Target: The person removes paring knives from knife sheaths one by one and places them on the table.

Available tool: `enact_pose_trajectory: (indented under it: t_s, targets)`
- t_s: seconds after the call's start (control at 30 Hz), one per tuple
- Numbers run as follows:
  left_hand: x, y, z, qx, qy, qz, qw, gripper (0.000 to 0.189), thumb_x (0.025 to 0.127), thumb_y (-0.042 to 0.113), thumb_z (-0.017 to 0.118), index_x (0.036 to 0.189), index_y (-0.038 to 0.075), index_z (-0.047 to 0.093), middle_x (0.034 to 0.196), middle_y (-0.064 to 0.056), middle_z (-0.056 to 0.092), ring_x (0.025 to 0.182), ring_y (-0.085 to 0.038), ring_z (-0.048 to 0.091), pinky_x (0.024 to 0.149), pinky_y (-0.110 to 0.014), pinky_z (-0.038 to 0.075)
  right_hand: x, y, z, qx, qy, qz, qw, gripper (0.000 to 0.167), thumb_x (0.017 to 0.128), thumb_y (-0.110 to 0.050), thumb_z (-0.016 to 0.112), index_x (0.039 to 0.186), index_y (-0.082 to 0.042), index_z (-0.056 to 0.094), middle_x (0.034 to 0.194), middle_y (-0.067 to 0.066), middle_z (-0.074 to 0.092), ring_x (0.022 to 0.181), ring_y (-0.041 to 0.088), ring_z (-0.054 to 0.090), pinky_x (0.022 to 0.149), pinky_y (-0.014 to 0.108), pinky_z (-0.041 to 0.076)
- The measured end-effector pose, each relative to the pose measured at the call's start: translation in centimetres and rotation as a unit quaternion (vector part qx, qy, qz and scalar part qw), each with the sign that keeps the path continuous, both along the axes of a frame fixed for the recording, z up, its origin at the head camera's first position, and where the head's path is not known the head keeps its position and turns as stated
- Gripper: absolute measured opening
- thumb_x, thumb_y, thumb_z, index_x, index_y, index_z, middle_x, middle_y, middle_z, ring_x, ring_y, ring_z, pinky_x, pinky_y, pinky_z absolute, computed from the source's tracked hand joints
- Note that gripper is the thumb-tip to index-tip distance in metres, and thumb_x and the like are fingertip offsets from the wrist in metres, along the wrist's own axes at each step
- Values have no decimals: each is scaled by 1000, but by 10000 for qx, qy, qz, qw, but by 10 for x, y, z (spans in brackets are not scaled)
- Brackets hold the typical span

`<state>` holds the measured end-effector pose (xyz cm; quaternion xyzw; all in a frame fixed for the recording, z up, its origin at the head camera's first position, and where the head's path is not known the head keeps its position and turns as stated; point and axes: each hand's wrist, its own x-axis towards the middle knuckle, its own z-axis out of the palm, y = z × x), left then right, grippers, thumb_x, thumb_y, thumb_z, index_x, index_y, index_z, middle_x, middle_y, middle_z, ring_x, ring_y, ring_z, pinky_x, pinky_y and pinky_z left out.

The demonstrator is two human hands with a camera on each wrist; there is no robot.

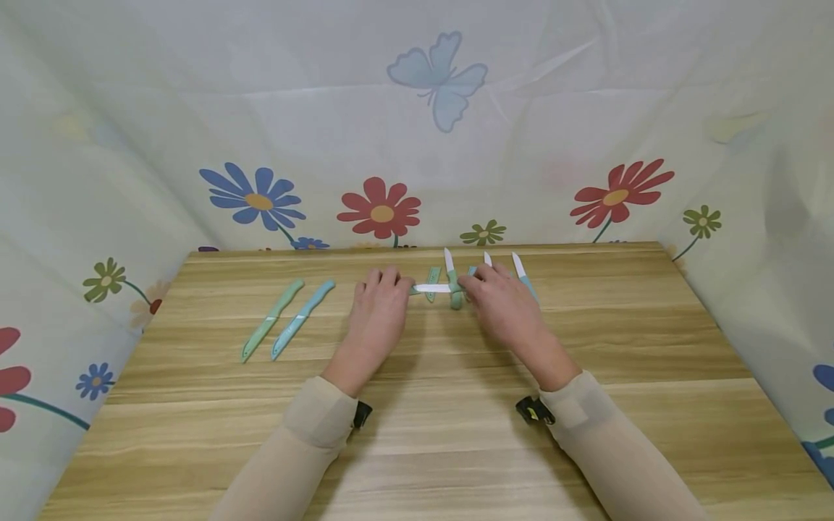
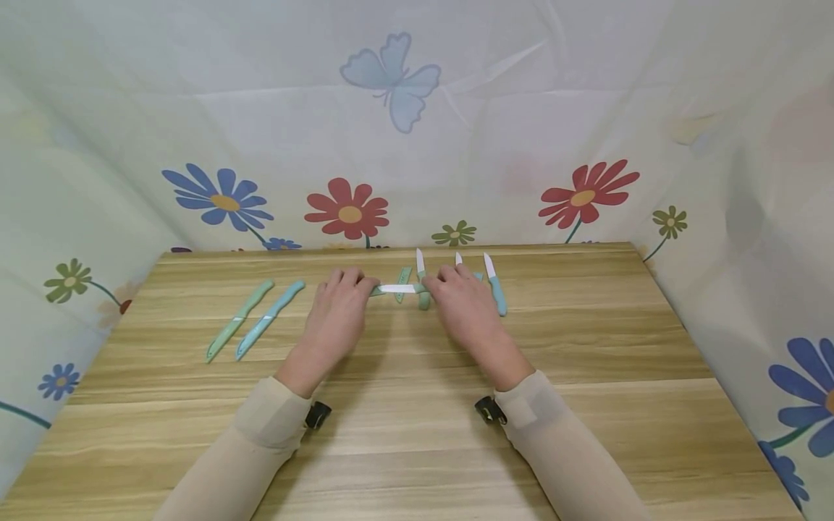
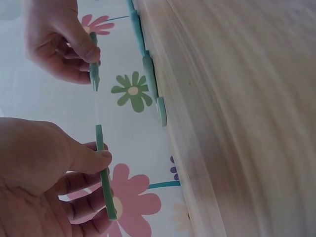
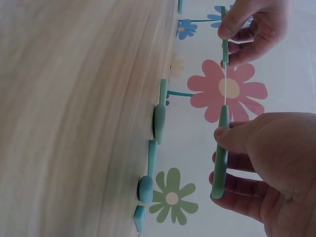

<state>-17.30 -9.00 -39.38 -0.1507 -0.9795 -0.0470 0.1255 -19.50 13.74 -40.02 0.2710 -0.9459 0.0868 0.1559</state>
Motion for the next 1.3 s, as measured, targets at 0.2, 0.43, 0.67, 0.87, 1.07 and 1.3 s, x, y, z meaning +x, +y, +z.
enact_pose_trajectory:
  t_s: [0.2, 0.43, 0.67, 0.87, 1.07, 1.3]
  targets:
    - [-1, -3, -2, 55, -77, 147, 9998, 28, 105, 5, 65, 132, 8, 72, 121, -13, 61, 110, -35, 52, 86, -50, 50, 1, 3, 0, -47, 126, -84, 9999, 25, 101, -7, 72, 125, -13, 77, 109, 11, 70, 100, 33, 63, 72, 44, 60]
    - [1, -4, 1, 126, -166, 205, 9996, 29, 105, 5, 64, 133, 7, 71, 121, -14, 60, 111, -35, 51, 85, -51, 49, 0, 5, 0, -84, 210, -105, 9997, 26, 99, -5, 74, 124, -11, 78, 114, 12, 72, 108, 36, 64, 81, 47, 60]
    - [2, -2, 4, 181, -198, 265, 9993, 29, 105, 5, 65, 133, 6, 71, 121, -14, 60, 111, -35, 51, 84, -50, 49, -1, 8, 4, -157, 130, -265, 9994, 23, 102, -7, 70, 124, -9, 77, 112, 13, 71, 102, 37, 63, 82, 48, 59]
    - [1, 0, 3, 178, -226, 254, 9993, 29, 105, 5, 65, 133, 6, 70, 122, -14, 60, 113, -36, 52, 83, -51, 52, -2, 12, 13, -234, -369, -581, 9974, 27, 103, -9, 68, 130, -8, 75, 120, 14, 69, 109, 38, 61, 92, 49, 57]
    - [2, 4, 4, 294, -316, 233, 9988, 30, 103, 3, 67, 133, 5, 70, 122, -14, 59, 112, -35, 52, 82, -50, 52, 1, 20, 19, -285, -697, -812, 9939, 31, 105, -12, 66, 135, -8, 72, 128, 15, 68, 113, 38, 62, 90, 49, 58]
    - [10, 18, 7, 233, -401, 62, 9989, 30, 103, 1, 66, 132, 5, 70, 119, -14, 62, 106, -32, 55, 79, -48, 56, 12, 34, 26, -219, -812, -1064, 9908, 25, 104, -12, 67, 128, -6, 74, 111, 15, 68, 96, 34, 63, 75, 48, 58]
